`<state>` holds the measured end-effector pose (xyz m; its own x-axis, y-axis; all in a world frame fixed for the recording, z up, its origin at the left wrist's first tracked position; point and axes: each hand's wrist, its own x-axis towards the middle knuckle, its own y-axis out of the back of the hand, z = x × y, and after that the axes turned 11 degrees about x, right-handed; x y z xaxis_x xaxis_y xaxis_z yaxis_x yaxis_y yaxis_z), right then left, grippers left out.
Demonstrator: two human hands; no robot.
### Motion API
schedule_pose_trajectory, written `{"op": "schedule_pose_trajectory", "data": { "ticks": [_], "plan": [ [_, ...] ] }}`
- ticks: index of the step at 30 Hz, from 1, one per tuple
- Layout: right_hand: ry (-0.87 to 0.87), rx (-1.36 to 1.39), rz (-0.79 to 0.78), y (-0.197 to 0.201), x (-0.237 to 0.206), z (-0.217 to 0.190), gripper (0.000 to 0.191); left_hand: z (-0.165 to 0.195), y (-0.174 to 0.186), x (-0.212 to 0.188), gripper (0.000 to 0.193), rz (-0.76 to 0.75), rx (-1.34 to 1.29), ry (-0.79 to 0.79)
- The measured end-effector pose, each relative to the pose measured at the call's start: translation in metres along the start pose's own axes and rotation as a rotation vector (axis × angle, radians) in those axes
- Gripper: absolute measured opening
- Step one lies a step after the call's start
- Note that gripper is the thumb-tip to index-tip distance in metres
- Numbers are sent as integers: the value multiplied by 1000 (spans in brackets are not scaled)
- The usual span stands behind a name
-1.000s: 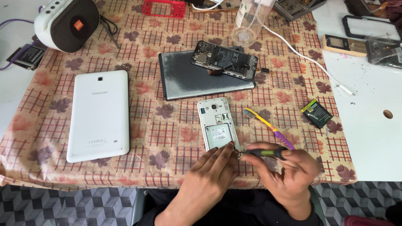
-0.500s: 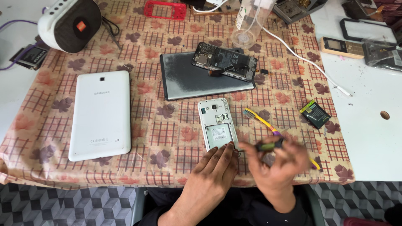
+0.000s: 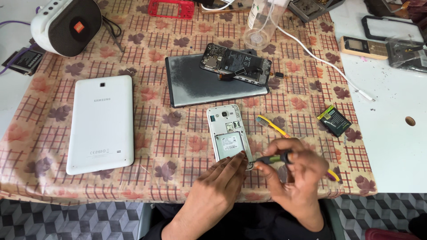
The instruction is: The person disassembles a white smartphone by removing screws and separating the back cover. They then use a toothbrush to clean the internal components and circuit board before reassembling the device.
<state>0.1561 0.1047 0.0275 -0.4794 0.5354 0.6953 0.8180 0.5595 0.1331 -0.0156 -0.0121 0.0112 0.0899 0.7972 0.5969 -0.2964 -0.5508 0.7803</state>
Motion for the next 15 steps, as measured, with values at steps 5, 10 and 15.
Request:
{"op": "schedule_pose_trajectory", "data": {
  "ticks": [5,10,15],
  "plan": [
    [-119,144,28,9,11,-4,67,-1,-1,1,32,5,-11,6],
    [-145,248,125,13,13,-10,64,0,-1,2,36,14,-19,19],
    [-41,236,29,14,13,-6,76,0,-1,3,36,15,-69,38]
  ]
}}
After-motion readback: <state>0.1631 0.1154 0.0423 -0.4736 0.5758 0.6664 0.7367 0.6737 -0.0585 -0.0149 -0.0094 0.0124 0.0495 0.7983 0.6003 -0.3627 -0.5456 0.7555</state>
